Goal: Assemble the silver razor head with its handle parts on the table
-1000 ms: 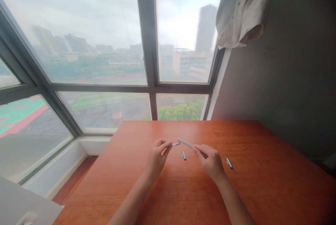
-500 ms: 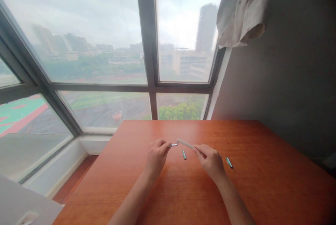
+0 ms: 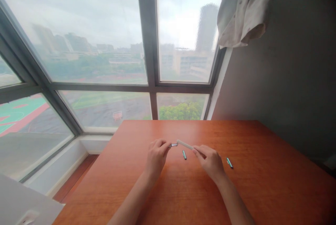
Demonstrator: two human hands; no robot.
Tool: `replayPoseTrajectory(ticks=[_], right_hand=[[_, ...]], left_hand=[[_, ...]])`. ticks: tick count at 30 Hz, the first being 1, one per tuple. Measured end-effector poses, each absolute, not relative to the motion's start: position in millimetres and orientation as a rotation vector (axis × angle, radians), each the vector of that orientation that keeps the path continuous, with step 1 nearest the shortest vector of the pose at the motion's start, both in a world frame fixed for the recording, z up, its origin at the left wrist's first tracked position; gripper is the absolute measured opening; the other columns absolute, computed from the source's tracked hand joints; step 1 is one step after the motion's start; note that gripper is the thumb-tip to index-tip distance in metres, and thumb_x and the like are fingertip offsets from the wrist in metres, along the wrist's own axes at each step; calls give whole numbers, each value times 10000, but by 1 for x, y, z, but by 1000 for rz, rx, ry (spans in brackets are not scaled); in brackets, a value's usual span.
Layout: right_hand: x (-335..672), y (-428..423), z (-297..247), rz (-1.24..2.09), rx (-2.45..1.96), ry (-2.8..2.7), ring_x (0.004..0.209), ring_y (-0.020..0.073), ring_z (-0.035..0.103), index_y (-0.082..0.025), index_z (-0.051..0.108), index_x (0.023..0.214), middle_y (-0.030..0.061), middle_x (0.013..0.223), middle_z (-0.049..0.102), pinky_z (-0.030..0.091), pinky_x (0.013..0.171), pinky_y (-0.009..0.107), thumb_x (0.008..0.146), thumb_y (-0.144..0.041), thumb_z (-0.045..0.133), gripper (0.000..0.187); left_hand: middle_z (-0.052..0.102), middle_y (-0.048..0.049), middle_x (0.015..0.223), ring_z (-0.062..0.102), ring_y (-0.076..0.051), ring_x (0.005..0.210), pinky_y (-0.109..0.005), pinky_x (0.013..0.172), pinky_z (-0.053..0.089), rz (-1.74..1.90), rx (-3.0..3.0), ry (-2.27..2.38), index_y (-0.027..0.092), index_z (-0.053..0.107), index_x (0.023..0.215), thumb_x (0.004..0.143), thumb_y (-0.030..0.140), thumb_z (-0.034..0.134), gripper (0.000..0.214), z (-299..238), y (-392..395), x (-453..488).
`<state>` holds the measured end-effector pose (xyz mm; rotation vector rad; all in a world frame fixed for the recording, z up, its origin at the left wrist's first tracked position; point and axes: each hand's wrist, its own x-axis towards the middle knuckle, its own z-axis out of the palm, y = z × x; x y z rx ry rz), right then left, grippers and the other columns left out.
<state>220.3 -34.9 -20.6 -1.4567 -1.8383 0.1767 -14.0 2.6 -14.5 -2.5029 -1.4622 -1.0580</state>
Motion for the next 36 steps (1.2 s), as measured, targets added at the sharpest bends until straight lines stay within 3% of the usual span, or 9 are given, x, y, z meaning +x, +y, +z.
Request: replayPoseTrajectory(ticks=[7,12,16,20,25,32,36], right_hand=[[222,-35,-23,118,-1533,-1756,709,164,632,-252,713,937,30,786,693,401,610,225,898,-351,485,252],[220,-33,-24,240,-1436,-1660,732,187,643,-209,722,927,75,848,709,450,633,239,893,-393,474,311],[217,-32,-21,434,-1343,-1631,679,181,633,-170,730,904,63,750,698,463,609,233,892,-413,474,354],[217,-31,-22,415,-1368,-1619,654,182,621,-159,741,899,52,683,677,457,600,236,897,-430,462,388],[218,-31,-22,440,-1344,-1547,641,186,606,-147,731,921,58,680,666,451,566,240,893,-462,462,415],[215,-33,-17,487,-1291,-1595,587,162,574,-152,716,766,38,625,631,429,536,229,889,-476,463,429],[216,-32,-18,456,-1310,-1566,613,171,592,-149,731,863,48,661,654,444,547,234,886,-475,470,418]], left_hand=[[636,-36,851,571,-191,795,-310,740,387,-1109,-2523,-1467,257,683,954,882,214,541,165,-14,2,-13],[645,-53,870,593,-196,811,-297,731,434,-1384,-2593,-1494,244,680,1004,879,220,526,200,-15,4,-13],[645,-69,885,605,-193,836,-283,740,460,-1622,-2701,-1513,219,681,1023,896,252,502,222,-12,3,-12],[643,-74,878,603,-191,826,-277,739,467,-1748,-2761,-1515,212,685,1051,900,285,504,247,-7,1,-11],[643,-80,869,598,-192,812,-267,721,466,-1817,-2807,-1584,193,699,1020,890,325,518,259,-4,0,-9],[633,-79,876,579,-184,798,-246,694,443,-1874,-2892,-1593,175,700,983,891,349,510,274,-3,-2,-7],[625,-78,862,561,-183,783,-253,694,429,-1861,-2948,-1598,169,697,965,891,369,506,286,-4,-1,-7]])
